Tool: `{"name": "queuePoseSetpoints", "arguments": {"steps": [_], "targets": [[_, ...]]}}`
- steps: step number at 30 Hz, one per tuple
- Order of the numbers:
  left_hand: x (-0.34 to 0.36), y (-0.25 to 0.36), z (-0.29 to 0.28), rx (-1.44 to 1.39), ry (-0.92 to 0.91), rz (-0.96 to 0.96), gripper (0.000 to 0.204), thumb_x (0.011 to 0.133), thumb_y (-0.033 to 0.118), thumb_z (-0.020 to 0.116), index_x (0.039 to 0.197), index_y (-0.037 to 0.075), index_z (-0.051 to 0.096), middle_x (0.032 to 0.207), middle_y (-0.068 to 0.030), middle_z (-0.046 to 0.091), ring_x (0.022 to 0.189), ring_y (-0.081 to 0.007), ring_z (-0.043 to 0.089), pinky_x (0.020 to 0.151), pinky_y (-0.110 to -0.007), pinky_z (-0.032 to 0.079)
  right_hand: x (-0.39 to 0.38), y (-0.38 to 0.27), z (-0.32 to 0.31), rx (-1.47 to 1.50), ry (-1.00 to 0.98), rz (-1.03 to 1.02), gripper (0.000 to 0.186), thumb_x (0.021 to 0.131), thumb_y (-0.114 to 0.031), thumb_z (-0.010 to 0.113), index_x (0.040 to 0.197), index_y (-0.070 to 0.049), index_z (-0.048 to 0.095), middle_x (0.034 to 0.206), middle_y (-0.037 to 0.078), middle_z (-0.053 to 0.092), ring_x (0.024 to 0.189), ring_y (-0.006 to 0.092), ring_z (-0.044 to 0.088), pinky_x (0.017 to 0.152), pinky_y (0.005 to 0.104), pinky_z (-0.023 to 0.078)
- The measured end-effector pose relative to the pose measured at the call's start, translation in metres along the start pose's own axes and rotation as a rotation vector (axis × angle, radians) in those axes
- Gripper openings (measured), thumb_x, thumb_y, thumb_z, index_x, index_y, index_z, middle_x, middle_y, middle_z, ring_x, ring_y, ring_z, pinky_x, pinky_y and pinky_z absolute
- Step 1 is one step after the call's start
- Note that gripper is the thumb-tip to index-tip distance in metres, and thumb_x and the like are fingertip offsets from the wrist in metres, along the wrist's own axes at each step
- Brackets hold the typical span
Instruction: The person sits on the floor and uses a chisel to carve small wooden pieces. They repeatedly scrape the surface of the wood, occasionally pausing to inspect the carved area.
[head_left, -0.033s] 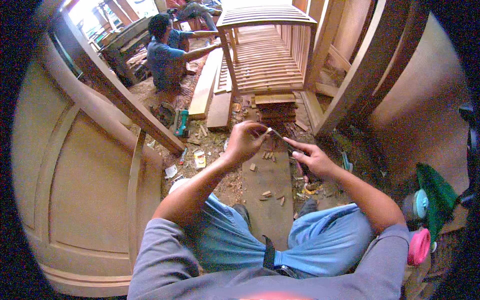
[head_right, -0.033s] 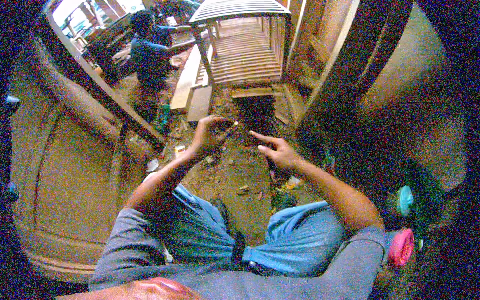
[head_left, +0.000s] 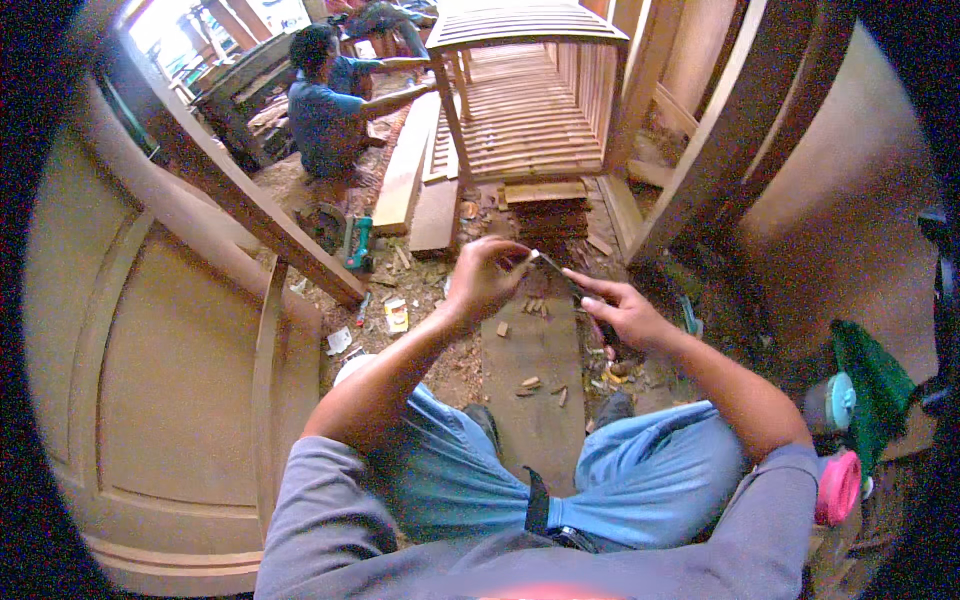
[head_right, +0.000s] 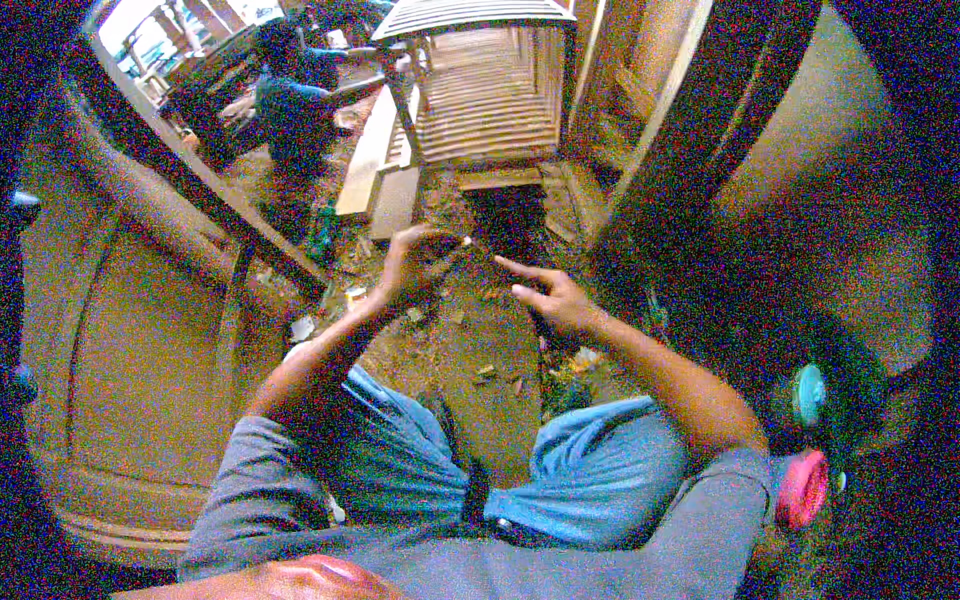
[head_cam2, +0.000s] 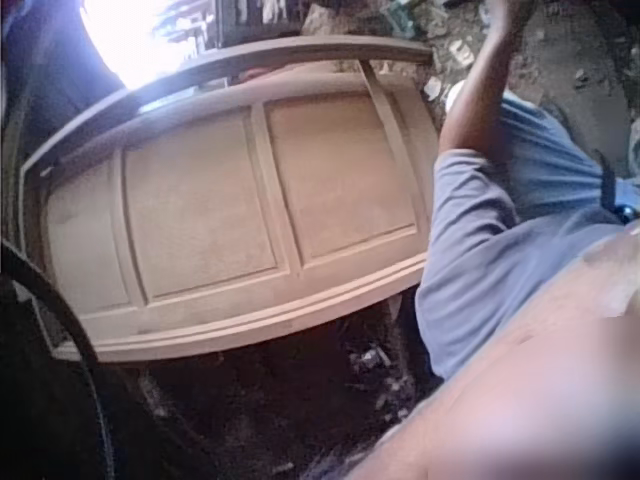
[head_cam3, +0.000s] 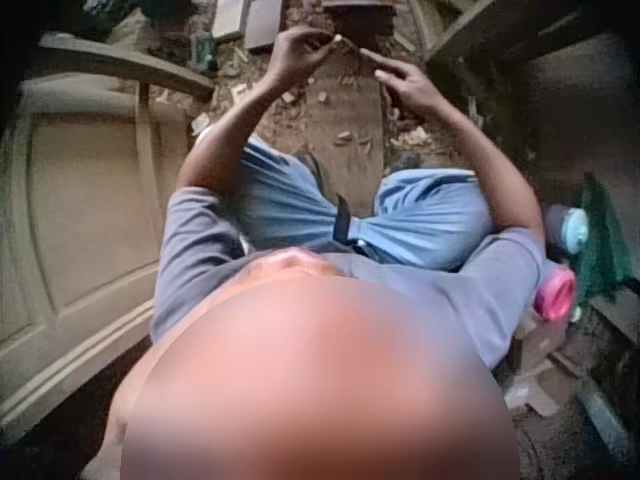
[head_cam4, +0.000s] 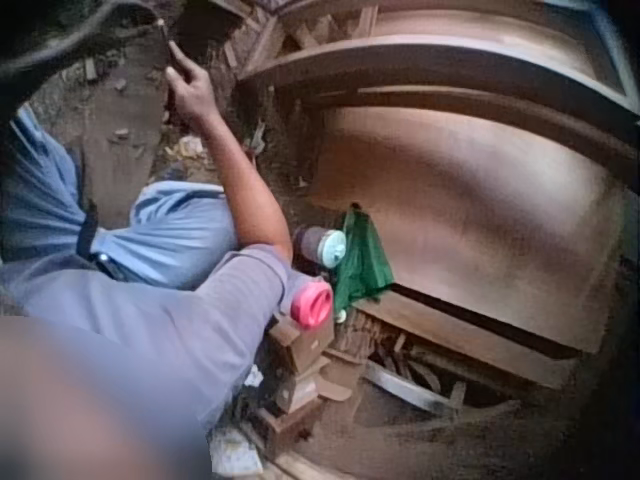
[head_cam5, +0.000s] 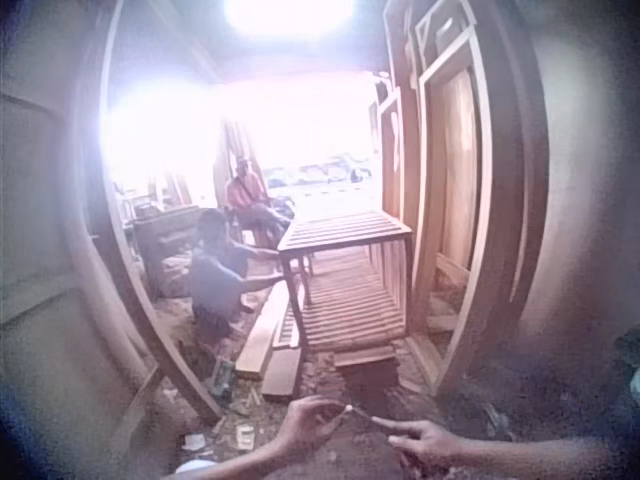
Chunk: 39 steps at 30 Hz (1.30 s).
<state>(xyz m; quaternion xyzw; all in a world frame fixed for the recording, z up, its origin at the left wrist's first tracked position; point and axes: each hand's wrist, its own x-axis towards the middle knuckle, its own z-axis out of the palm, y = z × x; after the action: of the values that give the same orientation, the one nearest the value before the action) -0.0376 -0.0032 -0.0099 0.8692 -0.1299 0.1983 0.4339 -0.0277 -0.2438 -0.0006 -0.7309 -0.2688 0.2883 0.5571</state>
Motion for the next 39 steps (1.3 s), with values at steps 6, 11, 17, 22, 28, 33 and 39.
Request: {"name": "queuePoseSetpoints", "arguments": {"steps": [6, 11, 17, 22, 28, 33, 39], "targets": [[0.002, 0.002, 0.003, -0.026, 0.047, 0.018, 0.015, 0.074, 0.010, 0.071, 0.086, 0.001, 0.070, 0.078, -0.0128, 0.064, 0.067, -0.0209, 0.062, 0.061, -0.030, 0.051, 0.001, 0.009, -0.004, 0.003, -0.027, -0.027, 0.048, 0.095, -0.018, 0.047, 0.141, -0.020, 0.034, 0.058, -0.003, 0.044, 0.050, 0.0079, 0.048, 0.045, 0.0241, 0.046], [0.000, 0.014, 0.008, -0.052, -0.007, 0.027, 0.013, 0.075, 0.010, 0.071, 0.083, 0.000, 0.070, 0.078, -0.0135, 0.064, 0.070, -0.0226, 0.064, 0.062, -0.031, 0.051, 0.004, 0.006, -0.005, 0.039, 0.007, -0.027, 0.048, 0.095, -0.018, 0.045, 0.142, -0.020, 0.033, 0.058, -0.001, 0.045, 0.050, 0.0083, 0.049, 0.043, 0.0255, 0.048], [0.005, 0.020, -0.003, 0.080, 0.075, 0.042, 0.012, 0.074, 0.009, 0.071, 0.082, 0.000, 0.069, 0.078, -0.0135, 0.064, 0.072, -0.0229, 0.064, 0.065, -0.032, 0.051, 0.001, 0.005, -0.010, 0.090, -0.005, 0.051, 0.047, 0.095, -0.016, 0.047, 0.141, -0.017, 0.036, 0.061, -0.003, 0.045, 0.053, 0.0067, 0.047, 0.052, 0.0223, 0.044], [0.005, 0.020, -0.007, 0.030, 0.108, 0.044, 0.012, 0.074, 0.007, 0.071, 0.084, 0.000, 0.069, 0.081, -0.0133, 0.064, 0.073, -0.0241, 0.064, 0.066, -0.032, 0.051, 0.003, 0.009, -0.010, -0.017, -0.018, -0.044, 0.048, 0.094, -0.017, 0.048, 0.141, -0.017, 0.036, 0.062, -0.004, 0.045, 0.053, 0.0062, 0.047, 0.054, 0.0220, 0.044], [0.007, 0.012, -0.002, 0.070, 0.108, 0.127, 0.012, 0.072, 0.004, 0.070, 0.083, 0.003, 0.070, 0.078, -0.0131, 0.063, 0.073, -0.0271, 0.062, 0.067, -0.034, 0.050, 0.002, 0.009, -0.006, 0.006, -0.042, -0.034, 0.048, 0.094, -0.017, 0.048, 0.140, -0.020, 0.037, 0.064, -0.004, 0.045, 0.052, 0.0071, 0.046, 0.048, 0.0232, 0.045], [0.009, 0.015, -0.002, 0.158, 0.047, 0.162, 0.014, 0.069, 0.002, 0.070, 0.083, 0.004, 0.070, 0.075, -0.0128, 0.061, 0.072, -0.0285, 0.061, 0.065, -0.035, 0.048, 0.003, 0.011, 0.006, 0.231, 0.009, 0.041, 0.048, 0.095, -0.018, 0.047, 0.141, -0.021, 0.035, 0.063, -0.001, 0.047, 0.049, 0.0101, 0.047, 0.041, 0.0276, 0.045], [0.002, 0.027, 0.003, 0.002, -0.006, 0.085, 0.014, 0.070, 0.009, 0.075, 0.081, 0.003, 0.069, 0.079, -0.0118, 0.064, 0.069, -0.0216, 0.063, 0.062, -0.032, 0.050, 0.024, 0.013, -0.023, 0.522, 0.485, 0.099, 0.045, 0.096, -0.020, 0.044, 0.140, -0.019, 0.034, 0.058, 0.006, 0.049, 0.041, 0.0154, 0.049, 0.038, 0.0291, 0.044]]}}
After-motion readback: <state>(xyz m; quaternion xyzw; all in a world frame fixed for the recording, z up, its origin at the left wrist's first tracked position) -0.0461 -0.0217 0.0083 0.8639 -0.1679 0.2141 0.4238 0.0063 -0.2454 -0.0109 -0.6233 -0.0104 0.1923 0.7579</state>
